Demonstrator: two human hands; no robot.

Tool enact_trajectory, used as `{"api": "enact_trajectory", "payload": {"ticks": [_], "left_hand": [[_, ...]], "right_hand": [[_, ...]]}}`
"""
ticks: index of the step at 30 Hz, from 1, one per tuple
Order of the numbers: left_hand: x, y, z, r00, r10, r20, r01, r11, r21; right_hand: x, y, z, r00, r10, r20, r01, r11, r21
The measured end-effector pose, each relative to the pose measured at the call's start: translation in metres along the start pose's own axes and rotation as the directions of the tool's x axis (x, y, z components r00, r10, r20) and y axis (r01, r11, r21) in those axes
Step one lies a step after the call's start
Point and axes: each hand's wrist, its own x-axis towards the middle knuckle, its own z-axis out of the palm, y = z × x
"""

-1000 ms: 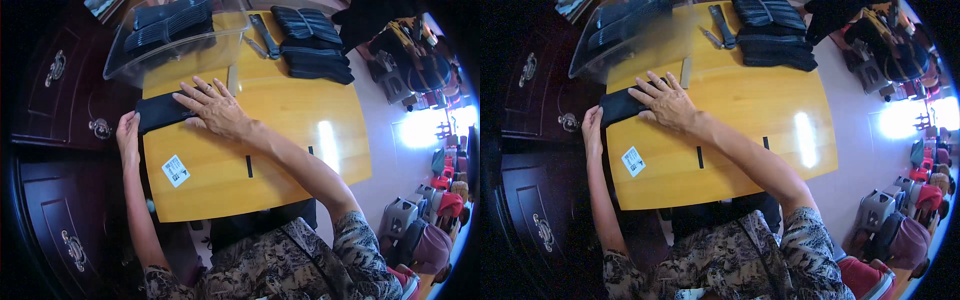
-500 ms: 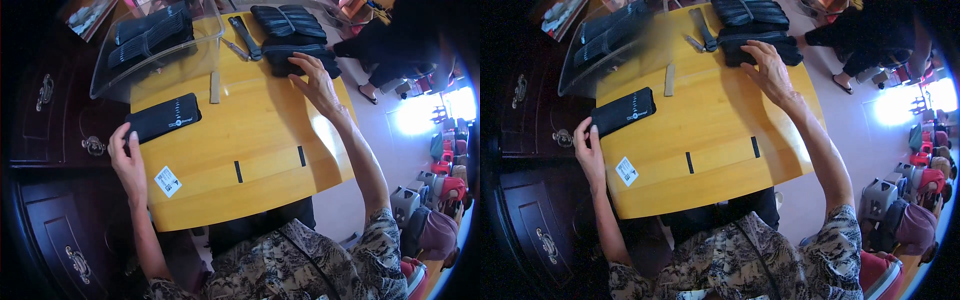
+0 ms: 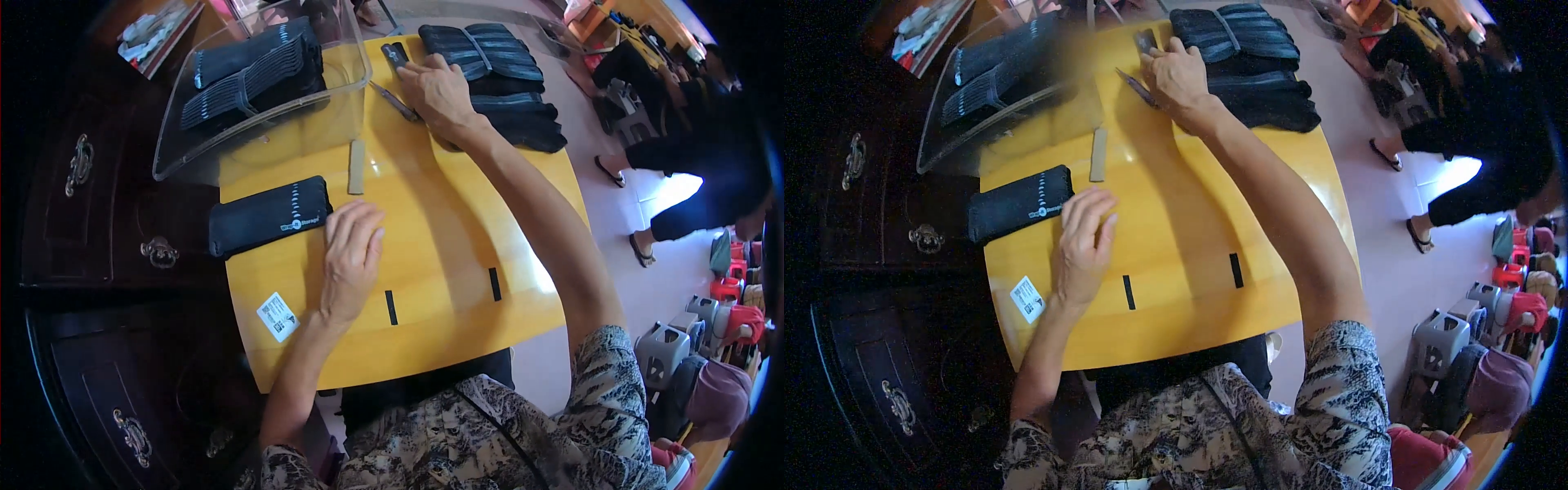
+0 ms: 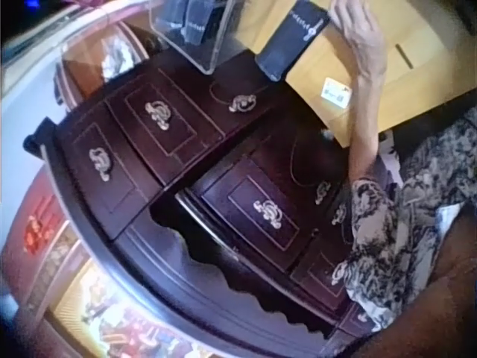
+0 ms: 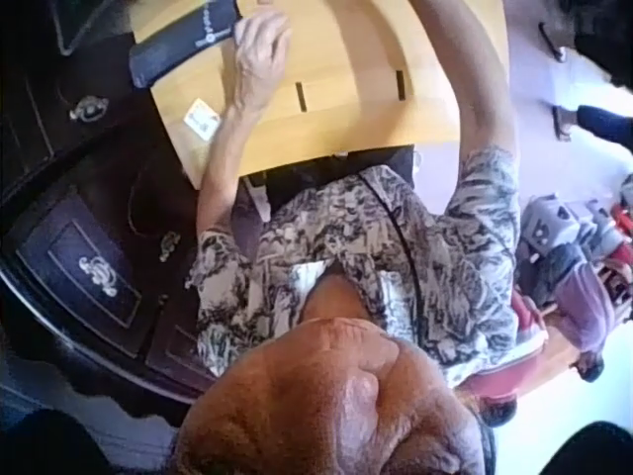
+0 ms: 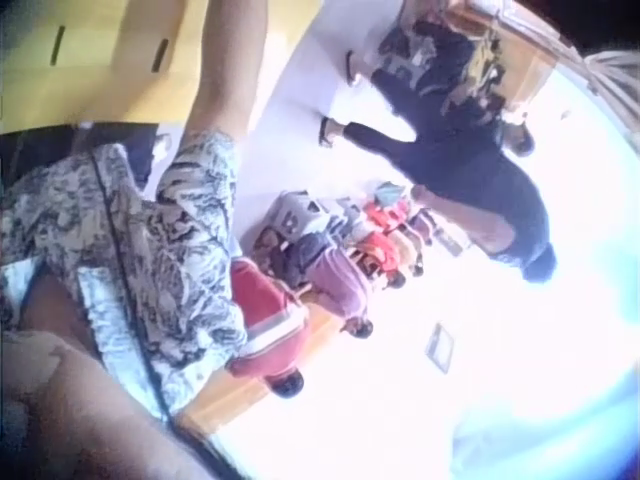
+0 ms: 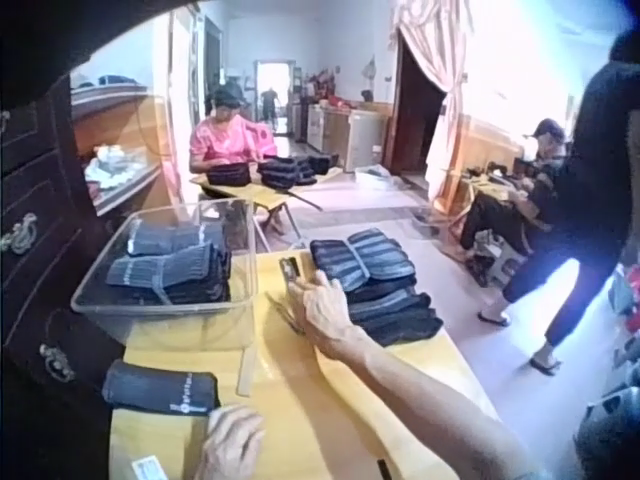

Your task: Checking and assembling black velcro straps at a manufacturing workspace.

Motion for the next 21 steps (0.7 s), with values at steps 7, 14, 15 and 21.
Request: {"api": "enact_trajectory", "payload": {"ticks": [7,14,15,21], "left_hand": [[-0.007,-0.007,0.007,0.999,-0.049,-0.005,0.048,0.995,-0.085],[-0.007,-0.009,0.010,0.998,-0.057,-0.014,0.056,0.994,-0.099],[-0.007,-0.010,0.010,0.999,-0.052,-0.013,0.050,0.993,-0.103],[-0.005,-0.012,0.011,0.999,-0.033,-0.027,0.030,0.995,-0.096]], "right_hand": [[-0.002,0.009,0.022,0.961,0.047,0.274,-0.007,0.989,-0.148],[0.001,0.006,0.022,0.953,0.065,0.295,-0.009,0.982,-0.188],[0.002,0.003,0.018,0.941,0.035,0.337,0.036,0.979,-0.200],[0.011,0.012,0.011,0.927,-0.009,0.375,0.042,0.996,-0.079]]}}
